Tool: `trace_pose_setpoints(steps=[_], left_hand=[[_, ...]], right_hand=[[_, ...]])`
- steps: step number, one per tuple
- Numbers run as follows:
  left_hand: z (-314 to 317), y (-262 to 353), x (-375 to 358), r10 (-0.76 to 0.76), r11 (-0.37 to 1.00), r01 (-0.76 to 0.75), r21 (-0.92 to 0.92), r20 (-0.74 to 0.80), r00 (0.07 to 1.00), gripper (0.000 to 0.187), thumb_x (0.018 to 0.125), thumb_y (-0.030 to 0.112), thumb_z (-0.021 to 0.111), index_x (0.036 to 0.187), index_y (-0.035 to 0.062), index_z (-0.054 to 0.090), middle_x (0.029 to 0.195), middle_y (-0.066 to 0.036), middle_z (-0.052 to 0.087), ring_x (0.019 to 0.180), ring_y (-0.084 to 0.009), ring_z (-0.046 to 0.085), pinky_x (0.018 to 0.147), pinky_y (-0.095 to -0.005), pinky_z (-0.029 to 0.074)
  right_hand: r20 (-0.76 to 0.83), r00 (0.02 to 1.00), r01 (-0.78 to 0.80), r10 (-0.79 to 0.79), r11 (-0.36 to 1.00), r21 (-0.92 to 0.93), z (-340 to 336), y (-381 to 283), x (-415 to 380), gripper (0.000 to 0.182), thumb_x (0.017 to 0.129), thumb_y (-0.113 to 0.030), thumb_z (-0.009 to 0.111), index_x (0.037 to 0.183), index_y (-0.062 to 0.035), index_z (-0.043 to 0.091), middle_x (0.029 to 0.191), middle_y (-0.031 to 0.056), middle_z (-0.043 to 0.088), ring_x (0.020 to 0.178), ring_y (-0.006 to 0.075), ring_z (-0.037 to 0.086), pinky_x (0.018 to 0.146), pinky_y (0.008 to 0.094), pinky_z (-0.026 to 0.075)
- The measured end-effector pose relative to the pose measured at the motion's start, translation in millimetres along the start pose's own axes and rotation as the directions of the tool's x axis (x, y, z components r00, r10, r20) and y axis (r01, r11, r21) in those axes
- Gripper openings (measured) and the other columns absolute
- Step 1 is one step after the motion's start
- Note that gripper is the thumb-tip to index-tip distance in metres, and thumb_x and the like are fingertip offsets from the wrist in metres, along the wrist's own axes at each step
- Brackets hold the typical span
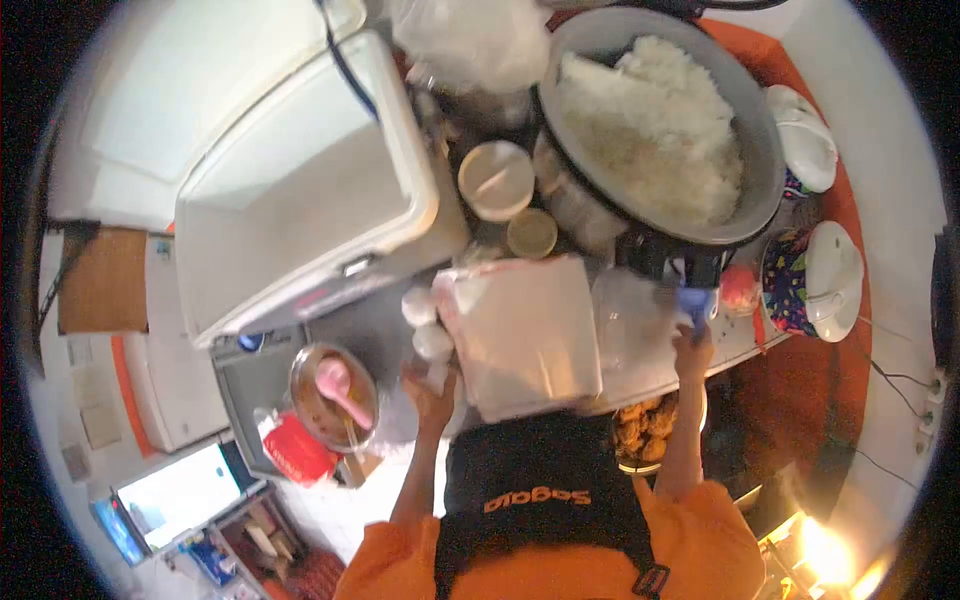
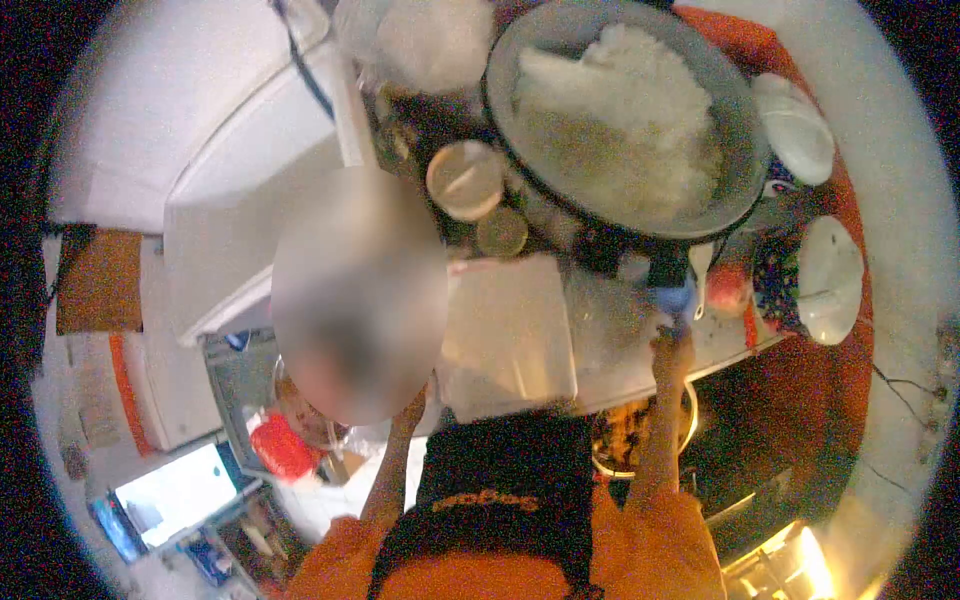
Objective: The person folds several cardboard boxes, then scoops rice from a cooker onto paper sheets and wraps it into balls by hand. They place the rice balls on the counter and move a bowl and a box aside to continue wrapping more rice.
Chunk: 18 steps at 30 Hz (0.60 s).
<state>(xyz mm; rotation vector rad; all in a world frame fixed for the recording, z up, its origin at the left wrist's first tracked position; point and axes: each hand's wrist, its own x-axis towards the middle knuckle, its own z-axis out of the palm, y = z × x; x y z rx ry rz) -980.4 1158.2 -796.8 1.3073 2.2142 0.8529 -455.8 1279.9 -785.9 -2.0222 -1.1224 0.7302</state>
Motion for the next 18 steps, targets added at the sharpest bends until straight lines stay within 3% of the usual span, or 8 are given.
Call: trace_pose_setpoints(steps=[2,4,5,6,10,13,17,18], left_hand=[[-38,58,6,0.144,0.974,-0.146,0.172,0.026,0.989,0.113,0.082,0.033,0.082,0.152,-0.01,0.005,0.152,-0.034,0.021,0.14,-0.0527,0.024,0.117,-0.0599,0.021],[-51,105,13,0.198,0.949,-0.205,0.24,0.054,0.979,0.114,0.079,0.031,0.084,0.153,-0.0082,0.006,0.153,-0.034,0.021,0.141,-0.0518,0.025,0.117,-0.0597,0.021],[-56,131,13,0.155,0.95,-0.181,0.253,0.12,0.981,0.115,0.078,0.031,0.085,0.153,-0.0065,0.007,0.153,-0.033,0.021,0.141,-0.0513,0.025,0.118,-0.0596,0.02],[-60,169,25,0.145,0.989,-0.148,0.006,0.182,0.973,0.113,0.078,0.032,0.084,0.153,-0.0054,0.009,0.154,-0.034,0.021,0.142,-0.0516,0.024,0.118,-0.0615,0.019],[-40,266,79,0.595,0.778,-0.626,-0.055,0.388,0.704,0.104,0.084,0.033,0.079,0.153,-0.0069,0.011,0.157,-0.035,0.019,0.147,-0.0524,0.019,0.12,-0.0574,0.021],[-9,330,114,0.672,0.74,-0.558,-0.376,0.374,0.639,0.109,0.086,0.031,0.076,0.154,-0.009,0.001,0.16,-0.036,0.014,0.15,-0.0508,0.015,0.121,-0.0531,0.021],[23,374,134,0.573,0.787,-0.252,-0.563,0.517,0.636,0.12,0.086,0.03,0.078,0.153,-0.0119,-0.014,0.161,-0.037,0.01,0.151,-0.0451,0.019,0.122,-0.0491,0.022],[27,383,130,0.612,0.746,-0.357,-0.563,0.365,0.702,0.11,0.083,0.025,0.082,0.157,-0.0058,0.006,0.154,-0.027,0.037,0.14,-0.0353,0.044,0.115,-0.0412,0.038]], right_hand=[[-0.008,0.962,-0.226,0.271,0.818,0.529,-60,-93,-6,0.035,0.103,-0.03,0.054,0.129,-0.0054,0.053,0.092,0.0061,0.068,0.056,0.0095,0.05,0.05,0.0246,0.042],[-0.199,0.951,-0.092,0.237,0.831,0.548,-106,-145,9,0.034,0.105,-0.029,0.051,0.13,-0.0061,0.054,0.095,0.0073,0.068,0.064,0.0101,0.053,0.051,0.027,0.044],[-0.336,0.936,0.002,0.107,0.952,0.307,-126,-182,18,0.034,0.106,-0.028,0.05,0.131,-0.0068,0.056,0.1,0.0099,0.068,0.071,0.013,0.058,0.051,0.0315,0.049],[-0.34,0.938,0.101,-0.065,0.991,0.089,-144,-218,30,0.035,0.105,-0.029,0.05,0.131,-0.0057,0.056,0.099,0.0116,0.068,0.073,0.0166,0.059,0.058,0.035,0.051],[0.168,0.787,0.611,-0.594,0.712,-0.346,-135,-387,78,0.032,0.101,-0.021,0.054,0.125,-0.0003,0.06,0.091,0.0174,0.071,0.087,0.0352,0.07,0.078,0.0464,0.054],[0.586,0.705,0.708,-0.399,0.343,-0.617,-57,-420,134,0.019,0.095,-0.014,0.057,0.105,0.0018,0.063,0.088,0.0177,0.073,0.088,0.0406,0.072,0.076,0.0468,0.058],[0.624,0.659,0.731,-0.419,0.162,-0.663,30,-382,167,0.014,0.09,-0.013,0.06,0.097,-0.0006,0.06,0.077,0.018,0.071,0.069,0.0332,0.073,0.061,0.0452,0.059],[0.611,0.652,0.736,-0.449,0.181,-0.652,41,-382,167,0.014,0.089,-0.013,0.06,0.095,-0.0008,0.061,0.075,0.018,0.071,0.067,0.0326,0.073,0.06,0.0449,0.059]])
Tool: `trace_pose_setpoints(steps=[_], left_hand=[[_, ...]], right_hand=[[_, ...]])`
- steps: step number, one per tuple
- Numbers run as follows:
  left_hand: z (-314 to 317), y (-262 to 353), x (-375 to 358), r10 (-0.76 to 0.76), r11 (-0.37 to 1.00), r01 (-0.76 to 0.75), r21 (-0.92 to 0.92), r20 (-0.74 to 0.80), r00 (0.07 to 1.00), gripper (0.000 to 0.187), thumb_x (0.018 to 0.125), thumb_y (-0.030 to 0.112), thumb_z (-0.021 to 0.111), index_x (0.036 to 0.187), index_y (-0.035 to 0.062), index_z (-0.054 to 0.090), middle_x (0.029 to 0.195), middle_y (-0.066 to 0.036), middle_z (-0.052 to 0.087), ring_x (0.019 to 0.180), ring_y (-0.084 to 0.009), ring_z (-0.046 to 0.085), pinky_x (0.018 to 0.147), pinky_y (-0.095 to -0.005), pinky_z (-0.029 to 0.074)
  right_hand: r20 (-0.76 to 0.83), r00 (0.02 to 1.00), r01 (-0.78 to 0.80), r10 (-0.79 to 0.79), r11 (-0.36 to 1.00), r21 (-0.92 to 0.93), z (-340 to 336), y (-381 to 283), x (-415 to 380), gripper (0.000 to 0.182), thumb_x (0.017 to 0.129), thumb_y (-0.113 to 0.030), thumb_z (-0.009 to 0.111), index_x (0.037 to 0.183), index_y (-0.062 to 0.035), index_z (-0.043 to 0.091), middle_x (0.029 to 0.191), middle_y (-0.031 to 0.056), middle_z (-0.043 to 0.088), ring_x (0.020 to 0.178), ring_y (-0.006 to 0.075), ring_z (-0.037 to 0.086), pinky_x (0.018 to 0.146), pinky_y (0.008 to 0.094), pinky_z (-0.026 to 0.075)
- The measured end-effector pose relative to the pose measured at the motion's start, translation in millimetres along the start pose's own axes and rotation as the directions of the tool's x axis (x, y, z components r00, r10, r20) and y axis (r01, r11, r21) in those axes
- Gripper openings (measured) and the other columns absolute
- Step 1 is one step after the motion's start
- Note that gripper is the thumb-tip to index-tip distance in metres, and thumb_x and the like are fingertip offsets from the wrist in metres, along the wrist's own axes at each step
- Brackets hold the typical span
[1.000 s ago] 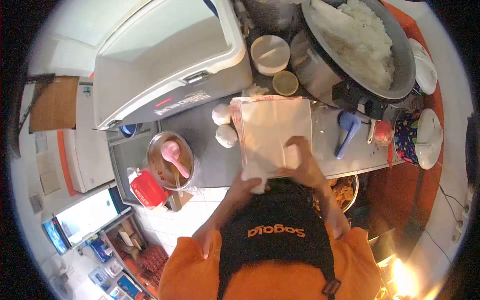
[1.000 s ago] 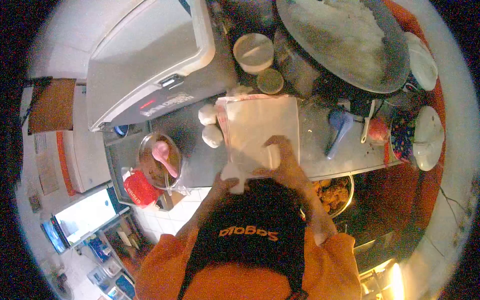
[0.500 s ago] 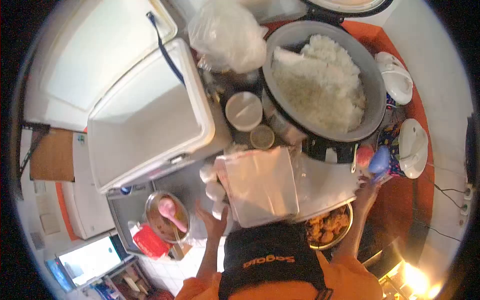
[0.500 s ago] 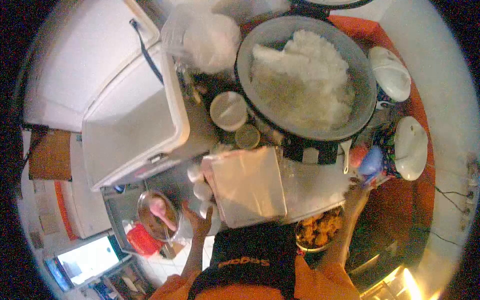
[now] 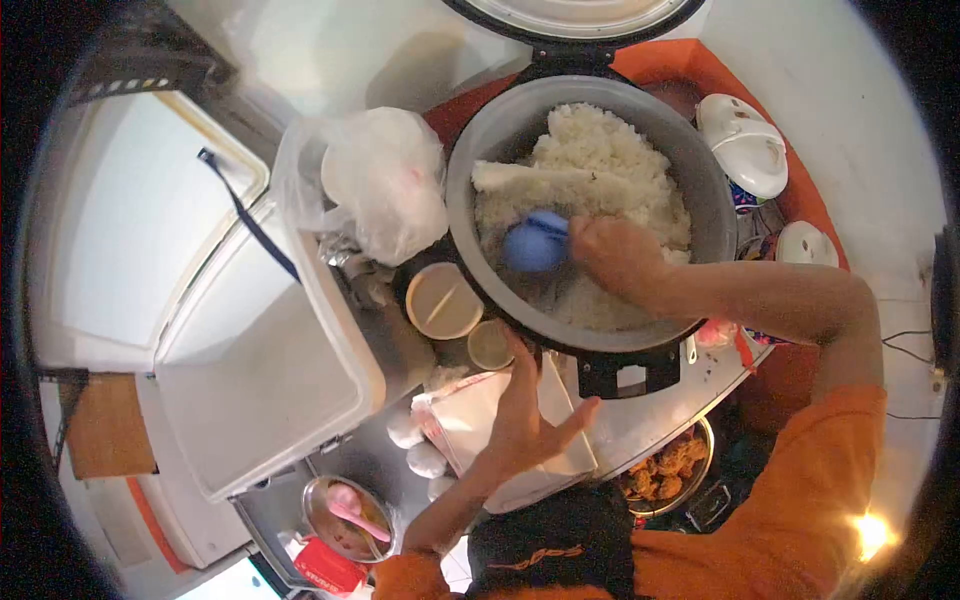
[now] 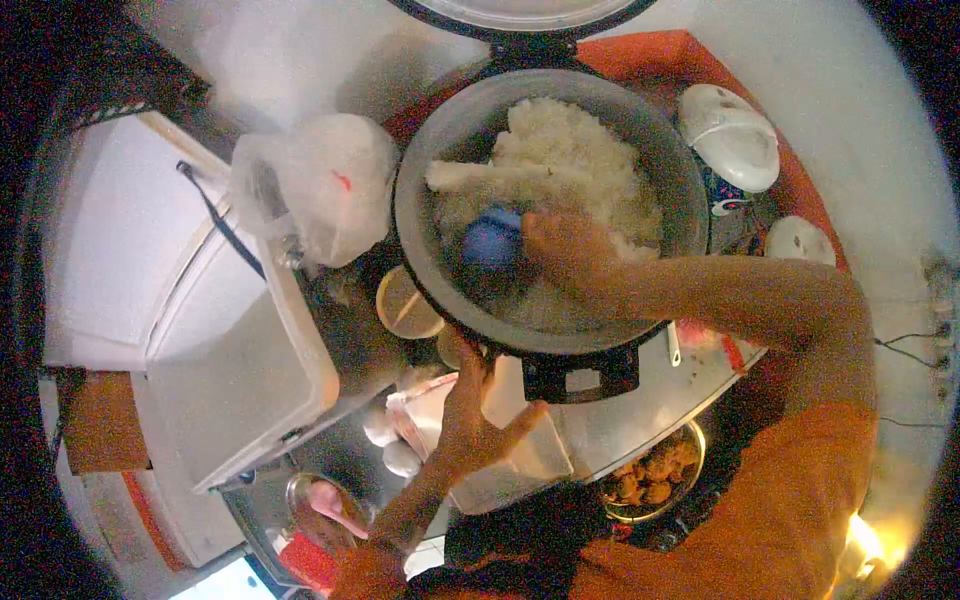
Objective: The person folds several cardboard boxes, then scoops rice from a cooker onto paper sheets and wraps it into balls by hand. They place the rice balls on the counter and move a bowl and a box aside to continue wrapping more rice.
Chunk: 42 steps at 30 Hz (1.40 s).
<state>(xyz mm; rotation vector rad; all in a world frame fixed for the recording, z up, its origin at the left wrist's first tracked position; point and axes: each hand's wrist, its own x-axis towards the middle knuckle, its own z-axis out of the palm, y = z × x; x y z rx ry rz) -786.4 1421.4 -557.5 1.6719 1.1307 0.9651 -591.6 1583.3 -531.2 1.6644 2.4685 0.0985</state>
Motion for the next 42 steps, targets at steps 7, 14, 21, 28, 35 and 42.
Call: trace_pose_setpoints(steps=[7,14,21,28,35,42], left_hand=[[-8,-2,5,-0.142,0.983,0.16,-0.09,0.181,0.973,0.105,0.082,0.029,0.085,0.152,-0.0075,0.016,0.143,-0.026,0.046,0.132,-0.0329,0.051,0.109,-0.0413,0.044],[-8,-1,7,-0.078,0.996,0.073,0.045,0.108,0.991,0.08,0.08,0.038,0.086,0.13,-0.007,0.042,0.108,-0.019,0.058,0.098,-0.0263,0.058,0.087,-0.034,0.05],[-15,1,5,-0.066,0.989,0.047,0.144,0.126,0.99,0.068,0.081,0.039,0.085,0.12,-0.0042,0.05,0.107,-0.022,0.06,0.102,-0.0301,0.062,0.085,-0.0379,0.052],[-33,-31,-36,-0.109,0.994,0.11,-0.011,0.087,0.99,0.095,0.092,0.032,0.073,0.157,-0.0053,0.015,0.159,-0.032,0.024,0.147,-0.0442,0.03,0.12,-0.0441,0.03],[-24,-135,-210,-0.411,0.626,0.112,0.772,0.204,0.889,0.102,0.088,0.043,0.071,0.154,-0.0101,0.015,0.161,-0.03,0.019,0.152,-0.0468,0.013,0.124,-0.0515,0.019],[-18,-159,-233,-0.499,0.621,0.367,0.693,-0.013,0.867,0.137,0.063,0.059,0.083,0.152,-0.0147,0.01,0.16,-0.032,0.02,0.151,-0.0467,0.016,0.125,-0.054,0.014]], right_hand=[[0.266,0.901,0.297,-0.343,0.934,0.196,16,-11,20,0.012,0.08,-0.009,0.065,0.079,0.0001,0.073,0.079,0.0209,0.071,0.072,0.0361,0.073,0.061,0.0437,0.059],[0.53,0.605,0.545,-0.594,0.794,0.269,17,-13,15,0.023,0.082,-0.017,0.064,0.077,0.0032,0.073,0.078,0.0254,0.07,0.068,0.0393,0.071,0.063,0.0487,0.057],[0.51,0.77,0.054,-0.383,0.836,0.546,-75,29,-29,0.047,0.106,-0.034,0.045,0.082,0.0027,0.064,0.058,0.0114,0.059,0.042,0.0208,0.055,0.039,0.0359,0.043],[0.643,0.765,-0.636,-0.047,0.107,0.764,-131,32,-95,0.037,0.105,-0.036,0.052,0.09,-0.0032,0.06,0.055,0.0019,0.051,0.039,0.0118,0.046,0.035,0.0283,0.035],[0.672,0.606,-0.753,-0.426,-0.037,0.657,-42,-63,-215,0.028,0.104,-0.032,0.056,0.112,-0.0068,0.065,0.081,0.0011,0.066,0.066,0.0108,0.058,0.054,0.0278,0.048],[-0.07,0.997,0.069,-0.041,0.879,0.471,182,-224,-240,0.041,0.097,-0.043,0.061,0.112,-0.0048,0.063,0.08,0.0163,0.07,0.075,0.0316,0.067,0.078,0.0466,0.048]])
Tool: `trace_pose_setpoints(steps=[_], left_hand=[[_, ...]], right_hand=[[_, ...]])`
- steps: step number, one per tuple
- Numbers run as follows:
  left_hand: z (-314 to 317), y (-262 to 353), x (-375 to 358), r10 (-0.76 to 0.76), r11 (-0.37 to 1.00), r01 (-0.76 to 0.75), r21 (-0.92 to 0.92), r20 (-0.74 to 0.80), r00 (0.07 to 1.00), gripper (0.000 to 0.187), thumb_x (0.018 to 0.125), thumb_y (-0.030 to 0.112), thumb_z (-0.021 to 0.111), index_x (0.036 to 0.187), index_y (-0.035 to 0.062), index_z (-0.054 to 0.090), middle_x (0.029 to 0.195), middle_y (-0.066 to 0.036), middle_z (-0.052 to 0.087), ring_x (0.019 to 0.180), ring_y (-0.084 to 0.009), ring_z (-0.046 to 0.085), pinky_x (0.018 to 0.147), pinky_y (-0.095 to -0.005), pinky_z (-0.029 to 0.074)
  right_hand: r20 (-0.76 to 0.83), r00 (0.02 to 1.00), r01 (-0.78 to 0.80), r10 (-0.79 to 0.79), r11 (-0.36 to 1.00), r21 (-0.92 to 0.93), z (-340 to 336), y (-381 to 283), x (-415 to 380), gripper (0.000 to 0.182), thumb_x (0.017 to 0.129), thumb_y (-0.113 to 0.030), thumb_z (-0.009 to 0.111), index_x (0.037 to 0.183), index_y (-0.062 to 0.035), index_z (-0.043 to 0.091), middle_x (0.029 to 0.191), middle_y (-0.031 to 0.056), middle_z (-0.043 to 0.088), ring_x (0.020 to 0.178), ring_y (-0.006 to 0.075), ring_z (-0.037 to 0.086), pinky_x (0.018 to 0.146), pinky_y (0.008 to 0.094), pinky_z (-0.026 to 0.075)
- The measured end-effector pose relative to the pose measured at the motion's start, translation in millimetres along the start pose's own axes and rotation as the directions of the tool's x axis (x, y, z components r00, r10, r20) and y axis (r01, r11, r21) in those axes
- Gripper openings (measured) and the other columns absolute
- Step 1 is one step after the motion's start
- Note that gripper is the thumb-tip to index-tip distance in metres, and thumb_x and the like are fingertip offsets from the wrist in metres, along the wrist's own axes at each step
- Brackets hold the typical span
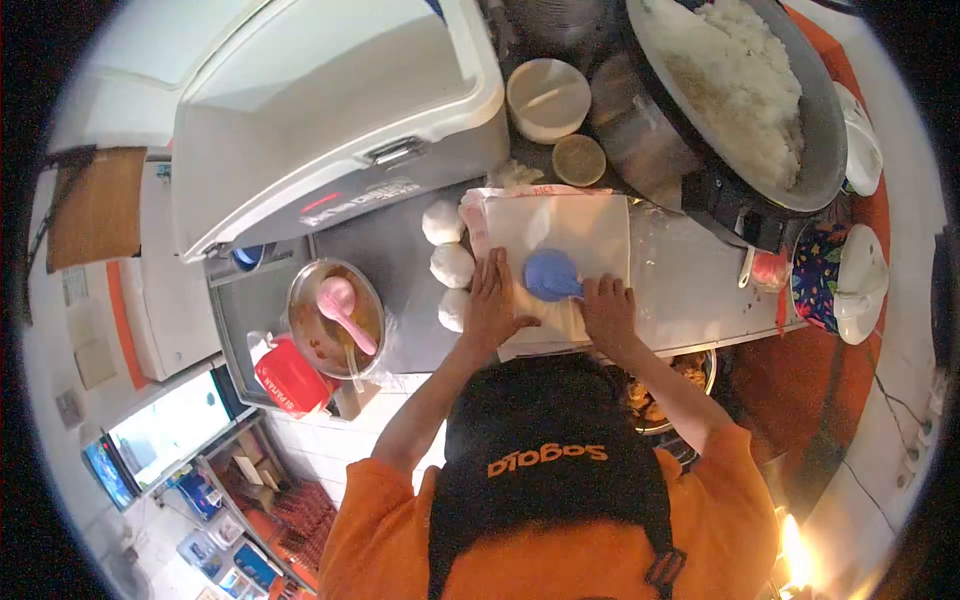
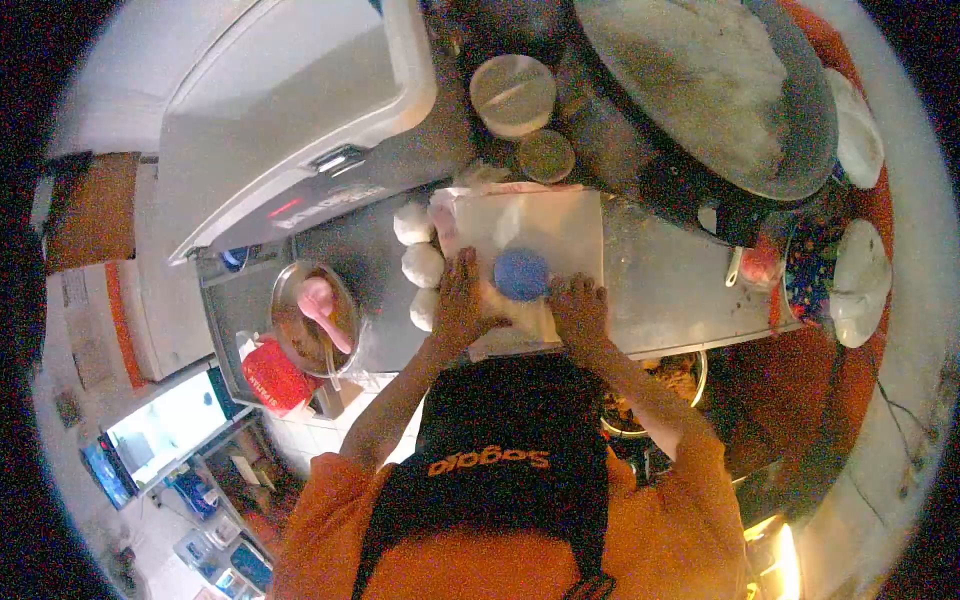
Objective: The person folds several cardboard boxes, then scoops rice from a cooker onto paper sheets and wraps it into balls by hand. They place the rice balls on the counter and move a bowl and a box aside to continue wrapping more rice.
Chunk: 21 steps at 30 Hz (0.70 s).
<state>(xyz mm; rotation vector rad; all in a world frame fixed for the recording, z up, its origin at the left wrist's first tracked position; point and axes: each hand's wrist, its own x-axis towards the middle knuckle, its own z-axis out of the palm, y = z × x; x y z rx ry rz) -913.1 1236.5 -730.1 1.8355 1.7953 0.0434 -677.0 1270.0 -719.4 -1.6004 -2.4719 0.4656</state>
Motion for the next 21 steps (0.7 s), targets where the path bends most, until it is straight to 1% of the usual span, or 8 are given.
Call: trace_pose_setpoints(steps=[1,4,6,8,11,14,18,21], left_hand=[[2,0,4,0.019,1.0,-0.018,0.011,-0.031,0.999,0.139,0.059,0.06,0.086,0.152,-0.0132,0.013,0.16,-0.032,0.021,0.15,-0.0481,0.018,0.124,-0.0538,0.016],[8,-2,-2,0.063,0.998,-0.062,0.028,-0.057,0.996,0.142,0.053,0.061,0.087,0.152,-0.0123,0.017,0.159,-0.032,0.024,0.149,-0.048,0.021,0.124,-0.0536,0.016],[1,-5,-4,0.086,0.996,-0.085,0.029,-0.031,0.996,0.138,0.061,0.062,0.083,0.15,-0.0169,0.013,0.157,-0.034,0.027,0.151,-0.0425,0.02,0.125,-0.0541,0.009],[2,-2,-5,0.065,0.997,-0.063,0.031,-0.067,0.996,0.136,0.061,0.062,0.082,0.15,-0.0169,0.015,0.156,-0.034,0.028,0.151,-0.0428,0.021,0.125,-0.0546,0.009],[4,2,-8,0.091,0.992,-0.085,0.088,-0.068,0.994,0.132,0.064,0.062,0.081,0.15,-0.0171,0.017,0.154,-0.035,0.031,0.15,-0.0435,0.021,0.125,-0.0554,0.009],[17,-5,-15,0.192,0.976,-0.169,0.137,-0.178,0.965,0.121,0.069,0.06,0.078,0.148,-0.0157,0.025,0.153,-0.033,0.034,0.15,-0.0434,0.023,0.124,-0.0561,0.012],[48,-13,-45,0.377,0.921,-0.375,0.108,0.005,0.926,0.091,0.083,0.052,0.068,0.142,-0.0127,0.041,0.15,-0.029,0.042,0.148,-0.0421,0.029,0.122,-0.0566,0.02],[96,-34,-46,0.554,0.801,-0.503,0.324,-0.085,0.828,0.063,0.09,0.037,0.061,0.133,-0.0083,0.054,0.144,-0.025,0.051,0.143,-0.0404,0.038,0.12,-0.0561,0.028]], right_hand=[[-0.129,0.981,0.126,-0.143,0.983,-0.133,10,-4,5,0.046,0.095,-0.049,0.061,0.11,-0.0057,0.066,0.083,0.0169,0.071,0.079,0.0337,0.068,0.085,0.0494,0.047],[0.203,0.975,0.137,-0.094,0.968,-0.212,29,-9,27,0.057,0.092,-0.062,0.057,0.095,-0.007,0.074,0.081,0.0164,0.072,0.076,0.0328,0.066,0.089,0.053,0.04],[0.192,0.977,0.114,-0.087,0.985,-0.132,10,-6,26,0.06,0.091,-0.064,0.056,0.087,-0.007,0.076,0.078,0.0163,0.071,0.074,0.0329,0.066,0.087,0.0521,0.038],[-0.021,0.993,0.116,-0.116,0.993,-0.015,28,13,29,0.063,0.09,-0.065,0.058,0.08,-0.0043,0.075,0.071,0.0175,0.068,0.069,0.0349,0.065,0.082,0.0481,0.038],[0.193,0.98,-0.038,0.053,0.996,-0.079,-1,-12,24,0.058,0.091,-0.061,0.059,0.081,-0.0053,0.072,0.07,0.0185,0.067,0.066,0.0379,0.063,0.081,0.0495,0.039],[-0.235,0.955,-0.231,0.183,0.953,-0.198,7,33,-16,0.051,0.094,-0.055,0.061,0.083,-0.0059,0.066,0.069,0.0199,0.066,0.065,0.0399,0.062,0.076,0.0513,0.042],[-0.128,0.794,-0.59,0.594,0.804,0.074,-43,108,-37,0.048,0.092,-0.053,0.065,0.096,-0.0061,0.056,0.075,0.0198,0.069,0.074,0.0386,0.068,0.07,0.0509,0.05],[-0.238,0.837,-0.509,0.492,0.861,-0.01,5,178,-49,0.053,0.088,-0.053,0.069,0.111,-0.006,0.057,0.098,0.0201,0.07,0.092,0.0383,0.068,0.08,0.0532,0.049]])
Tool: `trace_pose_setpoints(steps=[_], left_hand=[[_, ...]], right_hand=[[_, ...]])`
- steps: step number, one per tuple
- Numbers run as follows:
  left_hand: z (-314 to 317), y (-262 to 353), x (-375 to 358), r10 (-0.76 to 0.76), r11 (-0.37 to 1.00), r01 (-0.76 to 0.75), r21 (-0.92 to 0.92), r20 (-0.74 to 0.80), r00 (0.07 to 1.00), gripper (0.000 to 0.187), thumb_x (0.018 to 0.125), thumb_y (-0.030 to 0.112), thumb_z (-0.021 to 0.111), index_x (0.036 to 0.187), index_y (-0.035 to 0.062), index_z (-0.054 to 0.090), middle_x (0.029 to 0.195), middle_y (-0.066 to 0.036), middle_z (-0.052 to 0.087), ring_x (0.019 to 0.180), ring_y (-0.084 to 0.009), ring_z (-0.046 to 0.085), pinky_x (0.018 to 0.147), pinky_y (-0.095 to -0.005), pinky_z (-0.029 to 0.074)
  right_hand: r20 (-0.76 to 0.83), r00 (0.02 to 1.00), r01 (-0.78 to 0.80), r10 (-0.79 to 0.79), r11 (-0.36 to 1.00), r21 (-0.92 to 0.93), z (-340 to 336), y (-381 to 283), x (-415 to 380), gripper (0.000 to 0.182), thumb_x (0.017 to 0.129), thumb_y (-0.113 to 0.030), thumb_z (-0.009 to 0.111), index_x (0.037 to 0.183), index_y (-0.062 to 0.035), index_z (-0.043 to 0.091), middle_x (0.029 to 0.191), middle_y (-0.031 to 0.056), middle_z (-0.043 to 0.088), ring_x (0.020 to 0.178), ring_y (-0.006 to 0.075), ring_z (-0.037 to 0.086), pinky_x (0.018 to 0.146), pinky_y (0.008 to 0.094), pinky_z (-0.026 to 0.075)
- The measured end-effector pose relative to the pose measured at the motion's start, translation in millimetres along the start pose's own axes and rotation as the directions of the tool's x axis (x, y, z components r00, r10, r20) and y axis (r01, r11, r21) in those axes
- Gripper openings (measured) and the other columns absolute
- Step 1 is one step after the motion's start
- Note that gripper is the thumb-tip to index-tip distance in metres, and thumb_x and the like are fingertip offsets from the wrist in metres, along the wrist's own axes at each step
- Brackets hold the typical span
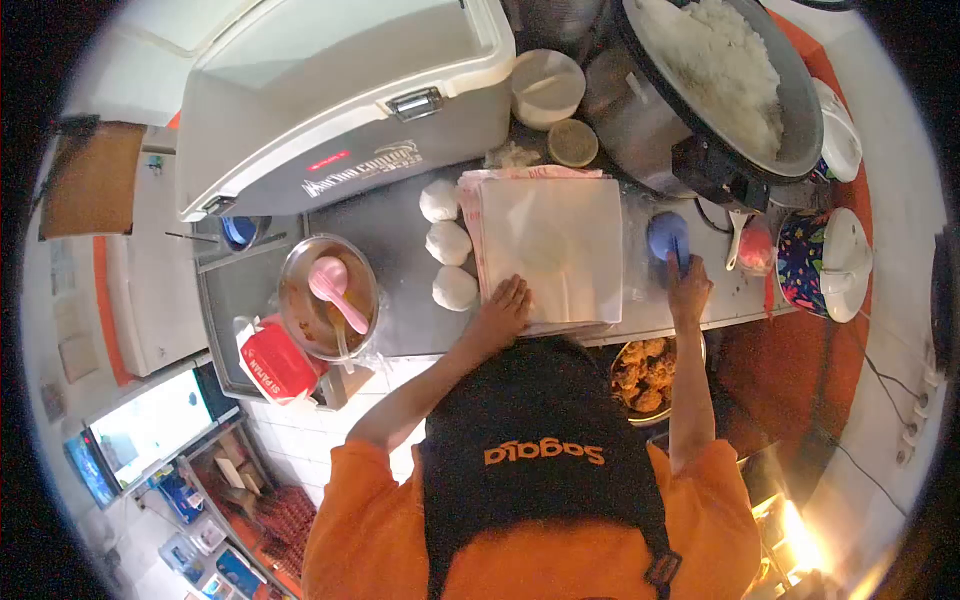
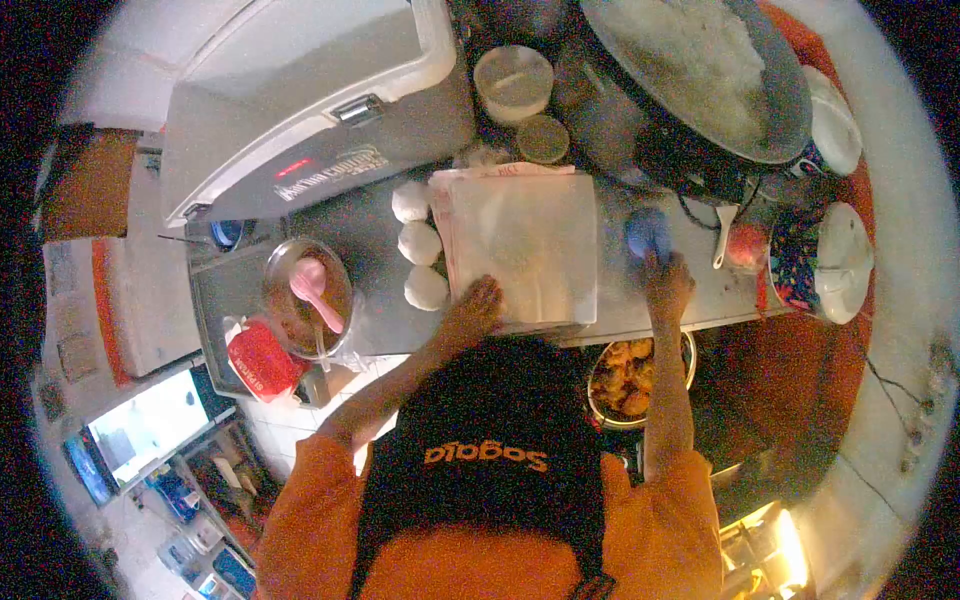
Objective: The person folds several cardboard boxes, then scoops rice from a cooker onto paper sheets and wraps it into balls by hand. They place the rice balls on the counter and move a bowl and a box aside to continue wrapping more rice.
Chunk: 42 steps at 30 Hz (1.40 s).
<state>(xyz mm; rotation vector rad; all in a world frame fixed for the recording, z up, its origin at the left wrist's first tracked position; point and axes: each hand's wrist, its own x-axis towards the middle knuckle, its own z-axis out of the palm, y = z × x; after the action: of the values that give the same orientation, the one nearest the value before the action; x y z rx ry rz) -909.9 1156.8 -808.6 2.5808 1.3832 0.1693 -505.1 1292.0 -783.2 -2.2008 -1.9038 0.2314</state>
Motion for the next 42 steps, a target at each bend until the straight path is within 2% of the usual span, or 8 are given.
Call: trace_pose_setpoints(steps=[3,6,10,15,21,27,33,42], left_hand=[[-15,-1,-1,0.136,0.989,-0.137,0.046,0.023,0.99,0.048,0.092,0.025,0.057,0.129,-0.0056,0.058,0.138,-0.022,0.057,0.139,-0.0394,0.045,0.119,-0.0541,0.031],[-8,-2,-6,0.198,0.978,-0.199,0.064,0.024,0.98,0.04,0.092,0.021,0.056,0.124,-0.0033,0.061,0.138,-0.019,0.059,0.137,-0.0362,0.049,0.118,-0.053,0.034],[5,-10,-3,0.09,0.993,-0.09,-0.083,-0.001,0.996,0.034,0.092,0.018,0.056,0.118,-0.0021,0.062,0.136,-0.018,0.06,0.132,-0.0338,0.054,0.116,-0.0512,0.038],[-29,-1,4,-0.233,0.91,0.249,-0.331,0.087,0.968,0.034,0.091,0.015,0.063,0.122,0.0024,0.059,0.126,-0.018,0.066,0.119,-0.0348,0.063,0.107,-0.0465,0.046],[-103,1,42,-0.406,0.783,0.184,-0.595,-0.264,0.875,0.027,0.094,0.019,0.068,0.114,0.0027,0.065,0.107,-0.016,0.073,0.101,-0.0361,0.069,0.084,-0.0427,0.056],[-104,-21,54,-0.533,0.587,0.418,-0.693,0.059,0.844,0.02,0.093,0.019,0.07,0.106,0.0044,0.073,0.099,-0.011,0.076,0.093,-0.0293,0.073,0.08,-0.0375,0.058],[-107,-25,56,-0.558,0.431,0.396,-0.811,0.106,0.823,0.023,0.092,0.02,0.073,0.108,0.0035,0.074,0.105,-0.009,0.076,0.094,-0.02,0.074,0.083,-0.0323,0.059],[-125,-14,74,-0.485,0.296,0.446,-0.845,0.269,0.832,0.033,0.088,0.024,0.077,0.113,0.0023,0.073,0.101,-0.009,0.077,0.089,-0.0181,0.074,0.078,-0.0316,0.058]], right_hand=[[-0.261,0.937,0.23,-0.231,0.973,-0.034,-38,-69,-22,0.064,0.089,-0.046,0.071,0.135,-0.0062,0.052,0.138,0.0212,0.055,0.132,0.0399,0.048,0.106,0.0568,0.038],[0.191,0.697,0.592,-0.691,0.705,0.39,-22,-109,-70,0.056,0.09,-0.035,0.067,0.135,-0.0042,0.055,0.142,0.0189,0.054,0.137,0.0373,0.046,0.115,0.0538,0.034],[0.294,0.323,0.937,-0.899,0.348,0.034,-13,-119,-86,0.045,0.091,-0.028,0.062,0.129,-0.0028,0.06,0.141,0.0144,0.054,0.141,0.03,0.041,0.116,0.0435,0.034],[0.393,0.437,0.749,-0.809,0.569,0.339,-30,-140,-55,0.034,0.087,-0.012,0.058,0.12,-0.0067,0.065,0.117,0.0168,0.069,0.109,0.0343,0.065,0.097,0.0467,0.051],[0.285,0.681,0.453,-0.675,0.693,0.56,-23,-155,-21,0.015,0.094,-0.018,0.061,0.096,-0.0079,0.072,0.098,0.0099,0.075,0.086,0.0308,0.072,0.079,0.0434,0.057],[0.369,0.755,0.201,-0.543,0.727,0.657,-40,-172,-8,0.018,0.093,-0.024,0.065,0.095,-0.0076,0.073,0.094,0.013,0.074,0.086,0.0325,0.071,0.079,0.0444,0.056],[0.31,0.609,0.492,-0.73,0.655,0.574,-23,-156,1,0.022,0.089,-0.02,0.075,0.099,-0.0007,0.072,0.091,0.013,0.075,0.08,0.0252,0.072,0.074,0.0345,0.058],[0.522,0.672,0.181,-0.525,0.8,0.572,-56,-178,1,0.02,0.078,-0.02,0.083,0.088,-0.0072,0.07,0.087,0.0138,0.072,0.077,0.0234,0.07,0.07,0.0372,0.055]])
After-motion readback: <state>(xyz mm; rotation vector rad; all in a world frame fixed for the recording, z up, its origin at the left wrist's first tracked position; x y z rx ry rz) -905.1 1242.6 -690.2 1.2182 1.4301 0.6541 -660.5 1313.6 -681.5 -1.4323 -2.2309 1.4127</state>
